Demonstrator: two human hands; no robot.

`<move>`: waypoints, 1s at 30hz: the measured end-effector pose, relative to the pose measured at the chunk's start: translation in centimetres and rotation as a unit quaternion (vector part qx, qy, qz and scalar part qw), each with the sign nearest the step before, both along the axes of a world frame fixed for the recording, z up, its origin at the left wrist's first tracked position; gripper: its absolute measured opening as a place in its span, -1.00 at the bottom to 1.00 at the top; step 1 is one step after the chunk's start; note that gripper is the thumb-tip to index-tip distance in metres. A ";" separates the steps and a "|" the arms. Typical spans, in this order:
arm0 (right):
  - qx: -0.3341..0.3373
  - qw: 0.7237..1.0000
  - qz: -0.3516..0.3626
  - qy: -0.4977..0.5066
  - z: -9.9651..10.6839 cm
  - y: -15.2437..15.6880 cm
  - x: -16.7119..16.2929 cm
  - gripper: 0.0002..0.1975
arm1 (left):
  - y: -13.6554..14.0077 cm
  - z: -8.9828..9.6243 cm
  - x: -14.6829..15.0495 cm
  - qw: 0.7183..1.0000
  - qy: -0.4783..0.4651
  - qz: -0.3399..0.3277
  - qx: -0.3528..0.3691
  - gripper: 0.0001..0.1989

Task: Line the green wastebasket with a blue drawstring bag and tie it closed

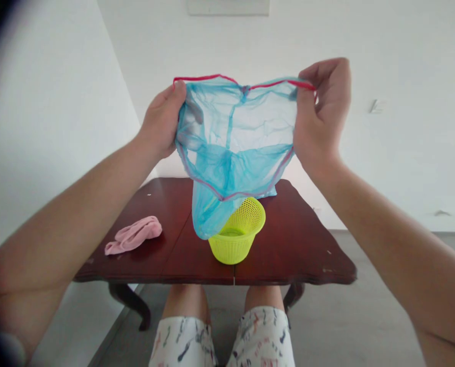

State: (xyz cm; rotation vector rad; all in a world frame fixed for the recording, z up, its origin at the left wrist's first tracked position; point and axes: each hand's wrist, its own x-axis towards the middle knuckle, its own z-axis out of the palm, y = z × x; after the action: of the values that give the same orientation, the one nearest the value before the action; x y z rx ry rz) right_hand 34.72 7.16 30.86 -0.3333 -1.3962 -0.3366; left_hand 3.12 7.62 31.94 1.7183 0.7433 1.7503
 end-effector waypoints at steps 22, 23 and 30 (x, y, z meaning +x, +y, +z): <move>-0.049 0.998 -0.020 0.021 -6.3 1.8 -0.1 -0.56 | 2.8 -4.7 4.1 0.997 0.068 0.006 -0.034 -0.59; -0.053 0.998 -0.005 0.022 -6.3 1.9 0.0 -0.57 | 2.9 -4.9 4.2 0.997 0.067 0.000 -0.025 -0.64; -0.119 0.990 0.066 0.023 -6.5 2.6 0.4 -0.74 | 3.7 -7.4 2.4 0.991 0.123 0.017 -0.040 -0.58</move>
State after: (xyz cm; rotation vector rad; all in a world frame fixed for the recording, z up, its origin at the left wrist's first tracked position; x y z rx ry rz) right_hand 35.14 9.71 24.37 -0.4388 -1.4079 -0.0511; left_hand 5.55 11.34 24.55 1.8972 0.9395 1.5241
